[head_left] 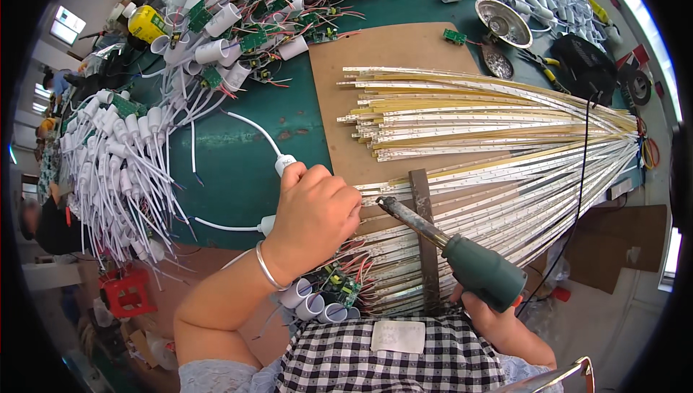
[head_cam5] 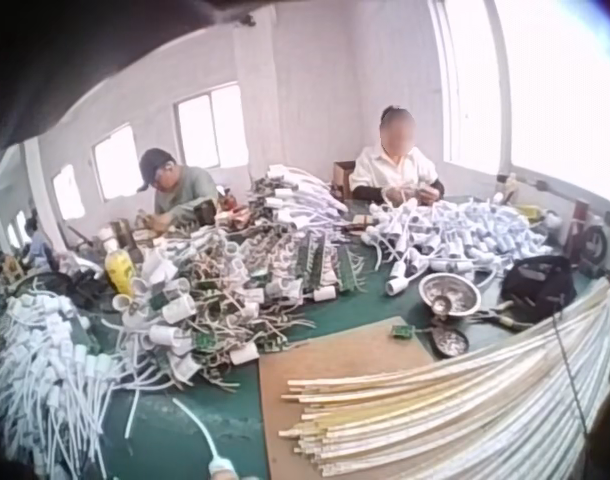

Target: The person uses a soldering iron to attach wires to the ends of long, thin LED light strips. They pick up individual strips, align the wires, and apply solder to secure the connections. The completed units are placed on the table to the left.

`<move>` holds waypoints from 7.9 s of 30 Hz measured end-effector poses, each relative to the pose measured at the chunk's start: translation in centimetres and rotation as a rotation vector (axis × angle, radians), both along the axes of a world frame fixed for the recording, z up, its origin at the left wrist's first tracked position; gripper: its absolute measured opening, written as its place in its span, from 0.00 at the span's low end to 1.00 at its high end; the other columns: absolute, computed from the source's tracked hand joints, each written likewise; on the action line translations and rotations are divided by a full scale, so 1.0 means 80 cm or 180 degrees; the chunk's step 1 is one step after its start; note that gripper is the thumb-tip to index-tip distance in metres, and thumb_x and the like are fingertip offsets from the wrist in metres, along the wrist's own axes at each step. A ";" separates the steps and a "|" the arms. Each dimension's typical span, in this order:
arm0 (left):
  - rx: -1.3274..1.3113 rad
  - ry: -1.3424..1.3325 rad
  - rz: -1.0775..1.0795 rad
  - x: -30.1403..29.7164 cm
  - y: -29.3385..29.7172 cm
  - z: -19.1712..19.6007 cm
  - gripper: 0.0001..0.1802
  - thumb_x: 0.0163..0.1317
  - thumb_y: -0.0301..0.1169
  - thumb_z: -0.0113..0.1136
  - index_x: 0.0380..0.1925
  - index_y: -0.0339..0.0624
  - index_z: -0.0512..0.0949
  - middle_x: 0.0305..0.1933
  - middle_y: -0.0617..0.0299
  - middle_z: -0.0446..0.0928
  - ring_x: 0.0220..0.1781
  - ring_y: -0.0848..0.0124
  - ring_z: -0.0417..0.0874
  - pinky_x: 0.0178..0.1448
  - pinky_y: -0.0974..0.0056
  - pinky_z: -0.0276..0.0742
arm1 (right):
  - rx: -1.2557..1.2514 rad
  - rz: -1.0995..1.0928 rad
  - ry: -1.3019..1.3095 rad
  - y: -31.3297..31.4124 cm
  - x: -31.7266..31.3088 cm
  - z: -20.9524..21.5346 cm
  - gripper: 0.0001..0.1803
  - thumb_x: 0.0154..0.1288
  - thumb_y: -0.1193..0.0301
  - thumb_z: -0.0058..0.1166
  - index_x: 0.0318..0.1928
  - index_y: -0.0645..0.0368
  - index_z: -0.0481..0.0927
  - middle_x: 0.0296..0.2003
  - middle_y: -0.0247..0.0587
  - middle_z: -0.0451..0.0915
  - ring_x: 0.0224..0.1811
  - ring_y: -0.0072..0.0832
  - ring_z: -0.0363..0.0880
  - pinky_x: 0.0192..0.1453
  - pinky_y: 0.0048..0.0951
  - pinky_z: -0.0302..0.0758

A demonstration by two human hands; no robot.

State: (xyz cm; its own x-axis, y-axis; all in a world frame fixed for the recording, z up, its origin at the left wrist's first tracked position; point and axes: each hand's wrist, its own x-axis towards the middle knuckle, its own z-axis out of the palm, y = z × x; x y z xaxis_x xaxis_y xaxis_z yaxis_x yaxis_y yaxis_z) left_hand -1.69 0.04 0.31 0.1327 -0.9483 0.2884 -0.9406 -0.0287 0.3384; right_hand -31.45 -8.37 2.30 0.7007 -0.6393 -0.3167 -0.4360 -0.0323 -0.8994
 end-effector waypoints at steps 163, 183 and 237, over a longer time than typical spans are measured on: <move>0.0200 0.0475 -0.0379 0.007 -0.004 -0.007 0.07 0.45 0.24 0.63 0.24 0.44 0.75 0.24 0.63 0.74 0.29 0.62 0.76 0.36 0.59 0.68 | 0.0118 0.0128 0.0050 -0.001 0.000 -0.005 0.16 0.54 0.73 0.62 0.46 0.60 0.83 0.46 0.46 0.83 0.51 0.48 0.79 0.59 0.43 0.73; 0.0169 0.0506 -0.0407 0.007 -0.004 -0.010 0.08 0.44 0.23 0.63 0.23 0.43 0.73 0.24 0.61 0.73 0.29 0.61 0.75 0.36 0.58 0.68 | 0.0202 -0.0060 -0.0439 -0.004 -0.003 -0.001 0.19 0.61 0.71 0.59 0.52 0.64 0.77 0.44 0.46 0.81 0.40 0.37 0.81 0.46 0.34 0.76; 0.0245 0.0353 -0.0455 0.009 -0.003 -0.011 0.05 0.48 0.26 0.62 0.22 0.44 0.74 0.25 0.60 0.74 0.33 0.59 0.76 0.41 0.57 0.69 | 0.0028 -0.0754 -0.1527 -0.001 -0.020 -0.002 0.29 0.70 0.61 0.51 0.62 0.72 0.64 0.53 0.52 0.75 0.28 0.26 0.79 0.26 0.23 0.76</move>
State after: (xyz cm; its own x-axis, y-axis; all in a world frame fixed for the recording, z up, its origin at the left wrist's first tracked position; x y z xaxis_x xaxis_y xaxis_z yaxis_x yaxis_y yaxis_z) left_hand -1.00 -0.21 -0.56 0.0220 -0.9784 0.2054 -0.8941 0.0726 0.4420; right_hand -33.03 -8.41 2.16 0.6049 -0.7963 -0.0024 0.0297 0.0256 -0.9992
